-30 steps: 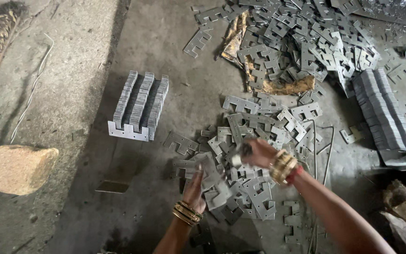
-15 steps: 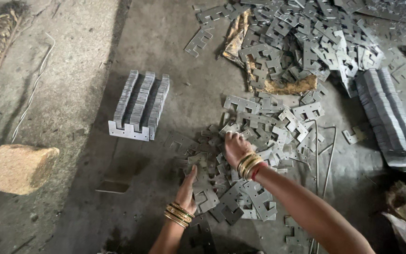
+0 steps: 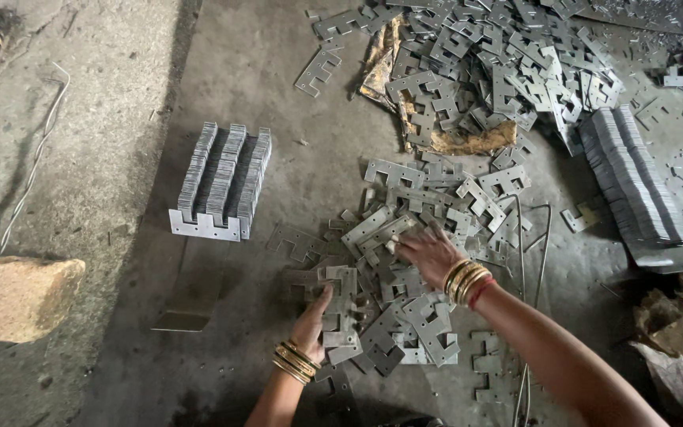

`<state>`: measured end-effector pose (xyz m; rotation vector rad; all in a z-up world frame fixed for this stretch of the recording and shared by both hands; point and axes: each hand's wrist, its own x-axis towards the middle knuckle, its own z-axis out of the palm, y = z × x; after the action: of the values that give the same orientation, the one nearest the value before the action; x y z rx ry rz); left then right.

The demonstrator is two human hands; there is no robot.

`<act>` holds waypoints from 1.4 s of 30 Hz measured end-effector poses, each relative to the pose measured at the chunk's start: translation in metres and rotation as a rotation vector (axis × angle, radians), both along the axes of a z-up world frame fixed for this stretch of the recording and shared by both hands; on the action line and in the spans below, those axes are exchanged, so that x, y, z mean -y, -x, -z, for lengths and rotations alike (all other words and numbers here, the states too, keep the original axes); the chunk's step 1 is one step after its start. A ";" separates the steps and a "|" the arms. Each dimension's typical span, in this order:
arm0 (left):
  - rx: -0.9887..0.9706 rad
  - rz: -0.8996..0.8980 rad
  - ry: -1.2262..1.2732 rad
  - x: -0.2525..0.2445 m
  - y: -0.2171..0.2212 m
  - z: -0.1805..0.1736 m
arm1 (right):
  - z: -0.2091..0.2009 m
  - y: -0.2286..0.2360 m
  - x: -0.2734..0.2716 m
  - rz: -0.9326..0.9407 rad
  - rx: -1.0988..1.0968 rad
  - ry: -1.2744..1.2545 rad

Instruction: The person sits on the floor and repeatedly picks up small metal brackets from a scattered pile, aligns them, and stacks them into neat columns. The person uses a small white tool to assist in aligning the parts before stacking.

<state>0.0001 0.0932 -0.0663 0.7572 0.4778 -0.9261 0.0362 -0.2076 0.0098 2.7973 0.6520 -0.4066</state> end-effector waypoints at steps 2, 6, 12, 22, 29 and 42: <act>-0.024 -0.014 0.013 0.004 0.005 0.000 | 0.004 -0.010 0.005 0.012 -0.047 0.046; 0.048 -0.041 0.145 0.007 0.009 0.002 | 0.009 -0.017 0.012 0.041 -0.091 0.006; 0.012 -0.067 0.198 0.008 0.020 0.003 | 0.030 -0.006 0.023 -0.141 0.160 -0.165; 0.045 0.024 0.127 0.010 0.023 -0.012 | -0.033 0.004 -0.047 -0.271 0.262 -0.334; 0.003 0.043 -0.093 0.013 0.025 -0.007 | -0.015 -0.032 -0.034 0.182 0.130 -0.458; 0.034 -0.166 0.270 -0.003 0.028 -0.015 | 0.004 -0.077 -0.038 0.413 -0.047 -0.177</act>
<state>-0.0276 0.0958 -0.0509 0.4798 0.3707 -0.8021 0.1134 -0.1694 0.0056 3.0986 0.1143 -0.5127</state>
